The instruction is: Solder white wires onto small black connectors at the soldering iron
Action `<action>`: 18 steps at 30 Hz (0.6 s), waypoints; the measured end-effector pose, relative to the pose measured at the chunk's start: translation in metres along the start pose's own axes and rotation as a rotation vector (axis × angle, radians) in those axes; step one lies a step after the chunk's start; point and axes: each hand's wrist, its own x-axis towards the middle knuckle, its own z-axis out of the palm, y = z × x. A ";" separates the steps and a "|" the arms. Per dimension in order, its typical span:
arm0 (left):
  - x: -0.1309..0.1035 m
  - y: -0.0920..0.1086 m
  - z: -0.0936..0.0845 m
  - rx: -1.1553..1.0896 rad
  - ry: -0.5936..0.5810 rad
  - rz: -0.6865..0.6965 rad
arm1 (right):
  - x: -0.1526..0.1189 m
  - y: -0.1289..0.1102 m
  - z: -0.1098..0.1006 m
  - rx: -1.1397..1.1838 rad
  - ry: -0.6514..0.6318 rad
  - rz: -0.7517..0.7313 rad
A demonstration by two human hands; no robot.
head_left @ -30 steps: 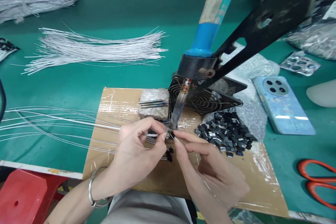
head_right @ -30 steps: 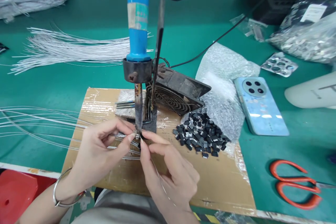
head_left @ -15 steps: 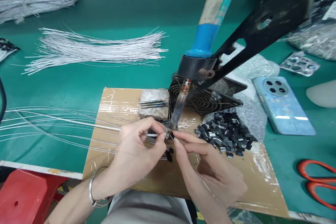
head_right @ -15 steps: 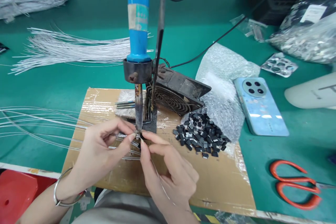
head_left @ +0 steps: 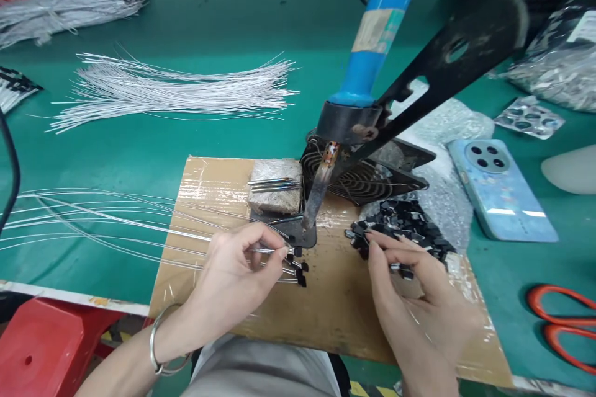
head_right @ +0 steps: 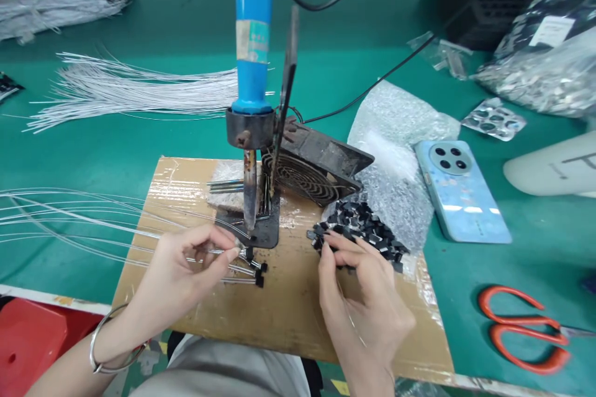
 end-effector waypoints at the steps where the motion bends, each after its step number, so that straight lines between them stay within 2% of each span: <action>1: -0.001 0.000 -0.001 0.016 0.000 0.038 | -0.001 0.000 -0.001 0.007 0.025 -0.001; 6: -0.009 0.003 -0.009 0.183 0.093 0.295 | 0.003 -0.007 0.003 0.130 0.104 0.047; 10: 0.001 0.002 -0.034 0.383 0.221 0.402 | 0.011 -0.008 0.014 0.235 0.122 0.077; 12: 0.022 -0.005 -0.054 0.590 0.311 0.438 | 0.011 -0.002 0.016 0.274 0.142 0.098; 14: 0.054 -0.015 -0.075 0.873 0.352 0.456 | 0.007 0.011 0.014 0.311 0.173 0.129; 16: 0.092 -0.027 -0.094 0.955 0.358 0.462 | 0.003 0.028 0.007 0.354 0.221 0.170; 18: 0.131 -0.038 -0.108 1.003 0.304 0.486 | 0.001 0.044 0.001 0.404 0.278 0.204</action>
